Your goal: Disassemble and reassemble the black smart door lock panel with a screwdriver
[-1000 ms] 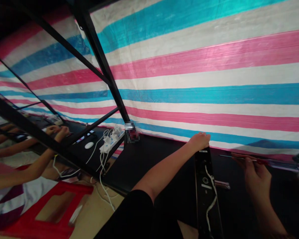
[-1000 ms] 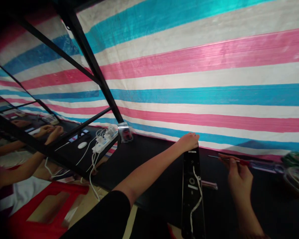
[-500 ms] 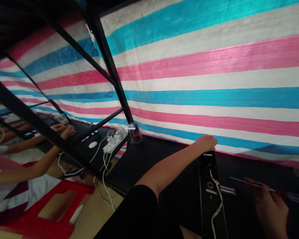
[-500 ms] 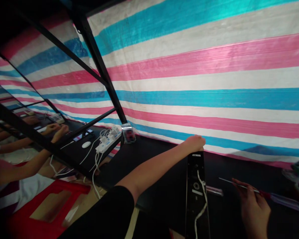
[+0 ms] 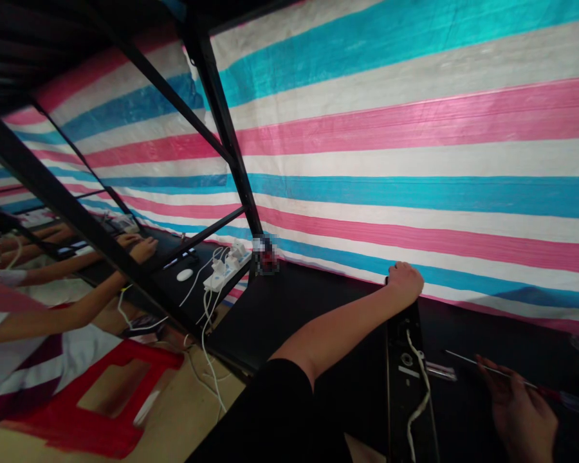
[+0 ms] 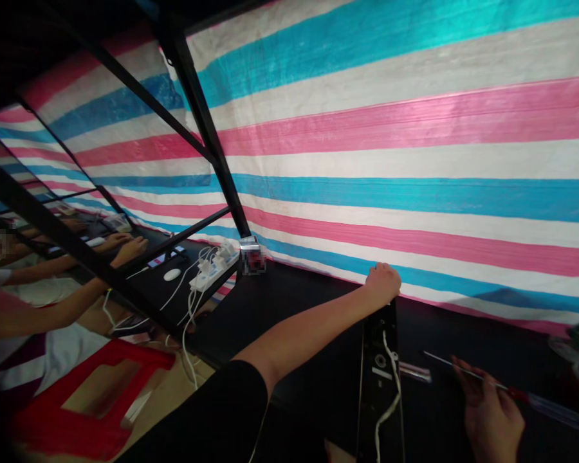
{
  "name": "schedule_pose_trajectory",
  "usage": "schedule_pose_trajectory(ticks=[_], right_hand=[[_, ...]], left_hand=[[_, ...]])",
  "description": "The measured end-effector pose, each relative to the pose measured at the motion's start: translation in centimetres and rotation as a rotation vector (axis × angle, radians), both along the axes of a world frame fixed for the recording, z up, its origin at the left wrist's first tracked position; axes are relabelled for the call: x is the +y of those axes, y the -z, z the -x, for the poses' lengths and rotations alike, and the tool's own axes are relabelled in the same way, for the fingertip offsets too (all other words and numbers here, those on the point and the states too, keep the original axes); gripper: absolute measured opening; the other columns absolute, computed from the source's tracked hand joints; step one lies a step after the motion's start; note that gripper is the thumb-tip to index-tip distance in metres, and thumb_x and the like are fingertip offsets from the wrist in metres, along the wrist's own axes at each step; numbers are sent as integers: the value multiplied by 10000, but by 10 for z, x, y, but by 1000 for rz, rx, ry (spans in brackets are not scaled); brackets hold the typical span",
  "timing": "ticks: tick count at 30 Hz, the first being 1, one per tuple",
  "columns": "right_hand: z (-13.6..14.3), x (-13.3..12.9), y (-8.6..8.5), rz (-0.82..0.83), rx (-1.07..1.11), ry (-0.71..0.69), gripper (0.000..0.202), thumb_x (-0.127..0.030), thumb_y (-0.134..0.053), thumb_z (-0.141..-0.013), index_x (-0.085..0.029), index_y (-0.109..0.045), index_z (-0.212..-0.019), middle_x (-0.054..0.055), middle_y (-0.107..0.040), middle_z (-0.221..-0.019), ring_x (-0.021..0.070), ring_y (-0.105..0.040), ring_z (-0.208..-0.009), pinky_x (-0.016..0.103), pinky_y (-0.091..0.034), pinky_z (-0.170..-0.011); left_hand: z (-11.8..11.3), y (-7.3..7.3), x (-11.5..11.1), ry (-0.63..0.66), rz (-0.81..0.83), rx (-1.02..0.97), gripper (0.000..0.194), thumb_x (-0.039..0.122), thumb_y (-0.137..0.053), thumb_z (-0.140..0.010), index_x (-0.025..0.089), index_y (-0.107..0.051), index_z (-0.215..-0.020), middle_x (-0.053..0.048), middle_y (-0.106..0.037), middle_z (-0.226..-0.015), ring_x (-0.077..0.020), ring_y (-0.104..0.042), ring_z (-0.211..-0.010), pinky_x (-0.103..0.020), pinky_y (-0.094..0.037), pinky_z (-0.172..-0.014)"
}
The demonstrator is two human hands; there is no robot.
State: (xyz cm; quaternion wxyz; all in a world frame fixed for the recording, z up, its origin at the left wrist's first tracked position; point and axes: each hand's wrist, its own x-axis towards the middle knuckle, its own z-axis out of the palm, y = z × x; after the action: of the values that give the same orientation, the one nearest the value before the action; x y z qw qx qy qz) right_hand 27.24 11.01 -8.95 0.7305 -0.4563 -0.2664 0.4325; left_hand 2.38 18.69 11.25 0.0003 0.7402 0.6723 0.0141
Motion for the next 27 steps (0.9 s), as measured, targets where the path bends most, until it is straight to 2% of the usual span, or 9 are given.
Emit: schedule_pose_trajectory(ticks=[4, 7, 15, 21, 27], right_hand=[[2, -1, -5, 27, 62, -30, 286, -332, -834, -634, -130, -649, -716, 68, -711, -786, 262, -763, -787, 471, -595, -924], [2, -2, -7, 17, 59, -40, 299, -340, -831, -648, -117, -651, -735, 77, -720, -794, 251, -763, -783, 434, -615, -890], [7, -7, -17, 0, 31, -19, 328, -371, -860, -630, -135, -655, -731, 57, -710, -782, 277, -755, -778, 499, -641, -801], [11, -10, -22, 35, -8, -11, 336, -404, -822, -643, -137, -644, -741, 71, -712, -782, 269, -761, -776, 479, -613, -883], [11, -7, -20, 26, 15, -6, 335, -382, -847, -591, -134, -654, -709, 76, -717, -763, 270, -760, -764, 453, -611, -890]], left_hand=[[-5, 3, -5, -60, -49, -40, 303, 173, -462, -992, 55, -615, -1225, -196, -605, -1225, -267, -566, -1154, -370, -490, -891], [-7, 5, -6, -90, -73, -57, 331, 131, -413, -981, 9, -625, -1204, -234, -599, -1178, -271, -560, -1117, -348, -464, -865], [-15, 8, -11, -156, -125, -44, 339, 118, -395, -980, 32, -636, -1201, -210, -608, -1121, -265, -542, -1055, -355, -440, -830], [-22, 7, -15, -198, -134, -33, 356, 95, -374, -983, 45, -634, -1222, -207, -607, -1159, -256, -536, -1093, -381, -435, -900], [-23, 4, -10, -243, -64, -79, 336, 111, -389, -994, 40, -623, -1225, -208, -637, -1139, -242, -604, -1073, -319, -499, -826]])
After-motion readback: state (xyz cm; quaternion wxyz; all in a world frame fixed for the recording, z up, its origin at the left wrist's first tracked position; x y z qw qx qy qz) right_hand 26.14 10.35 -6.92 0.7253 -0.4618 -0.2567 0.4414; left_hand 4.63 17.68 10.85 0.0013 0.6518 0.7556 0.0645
